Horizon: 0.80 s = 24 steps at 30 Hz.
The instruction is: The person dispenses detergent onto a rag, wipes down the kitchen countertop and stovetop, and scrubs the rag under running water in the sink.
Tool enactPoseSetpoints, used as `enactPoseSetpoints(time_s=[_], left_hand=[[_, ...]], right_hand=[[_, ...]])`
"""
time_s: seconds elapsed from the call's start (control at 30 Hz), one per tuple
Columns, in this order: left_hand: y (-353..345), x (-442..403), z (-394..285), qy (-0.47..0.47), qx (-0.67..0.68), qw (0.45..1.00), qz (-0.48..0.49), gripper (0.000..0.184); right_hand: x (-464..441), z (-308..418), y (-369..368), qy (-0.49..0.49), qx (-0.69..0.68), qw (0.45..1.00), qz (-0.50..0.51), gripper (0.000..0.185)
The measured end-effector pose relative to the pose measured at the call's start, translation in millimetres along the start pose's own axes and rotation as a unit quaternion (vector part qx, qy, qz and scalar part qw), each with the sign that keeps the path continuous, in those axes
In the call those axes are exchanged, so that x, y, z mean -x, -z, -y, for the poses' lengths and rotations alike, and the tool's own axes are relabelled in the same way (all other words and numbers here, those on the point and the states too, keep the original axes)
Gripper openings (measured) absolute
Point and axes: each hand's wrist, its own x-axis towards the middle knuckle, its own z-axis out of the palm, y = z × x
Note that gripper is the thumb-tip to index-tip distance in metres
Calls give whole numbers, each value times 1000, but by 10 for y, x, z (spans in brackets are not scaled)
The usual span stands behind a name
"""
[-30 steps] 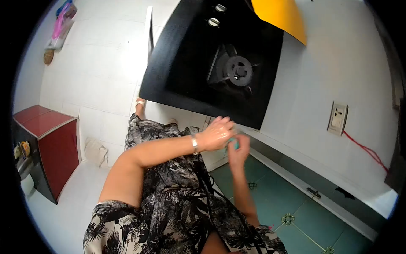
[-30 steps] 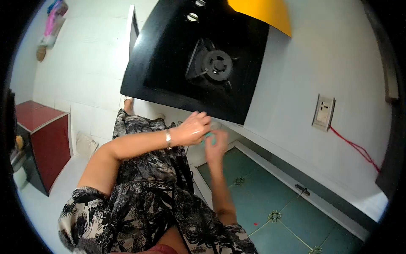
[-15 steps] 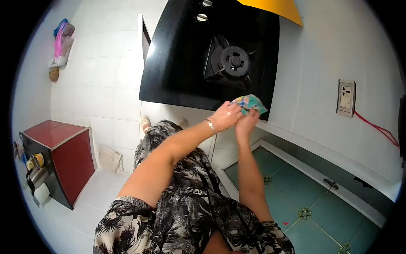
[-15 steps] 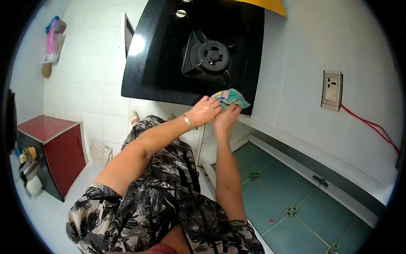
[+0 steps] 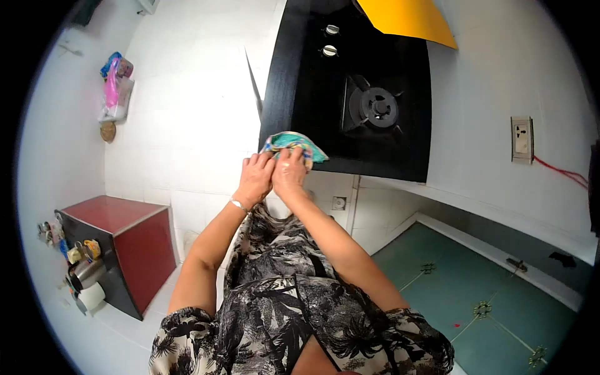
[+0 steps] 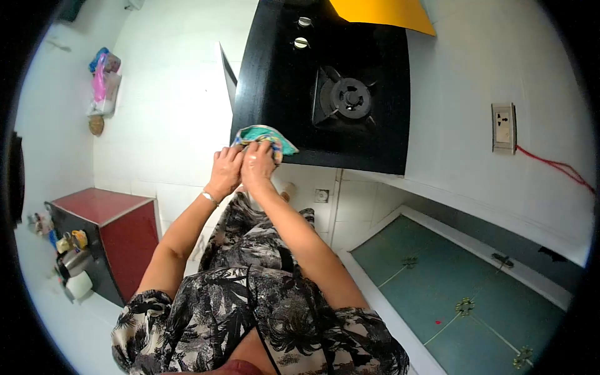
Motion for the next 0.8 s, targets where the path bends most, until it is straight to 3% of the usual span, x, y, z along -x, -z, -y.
enactPoseSetpoints(time_s=[0.1,0.13,0.17,0.2,0.27,0.33,0.4,0.47,0.53,0.57,0.6,0.7,0.73,0.8], left_hand=[[28,437,411,113,-12,994,11,38],[92,559,542,151,-12,988,6,41],[235,615,638,230,28,970,69,40],[370,657,749,304,66,941,131,38],[547,705,931,300,118,940,109,26],[733,392,783,276,169,946,36,19],[838,-346,342,132,230,961,-81,20],[810,-783,-12,43,209,974,-76,22],[642,-1065,-243,-7,151,989,-3,26],[508,-1141,-347,-52,135,989,-13,28],[353,-1200,-411,-97,118,988,-22,30],[-63,-1316,-293,-209,36,974,84,56],[-71,-1309,-332,-216,-47,970,97,63],[-29,-1344,-332,-221,-37,967,125,67]], right_hand=[[-45,514,-191,131,-5,989,71,28],[-17,748,-68,209,80,974,20,27],[-100,827,-296,166,-80,953,239,26],[-92,935,-339,109,-126,946,277,25],[-150,1005,-150,82,-151,942,288,22],[-292,844,87,35,-202,953,223,18],[-637,442,809,63,-263,961,55,16],[-756,207,1224,41,-235,970,-38,17],[-761,-109,1333,15,-161,985,-63,23],[-718,-250,1338,6,-105,994,-34,27],[-636,-373,1275,-6,-50,999,-3,31],[-470,-660,812,26,-63,993,-93,40],[-454,-697,727,47,-52,989,-133,43],[-542,-684,599,55,8,988,-148,50]])
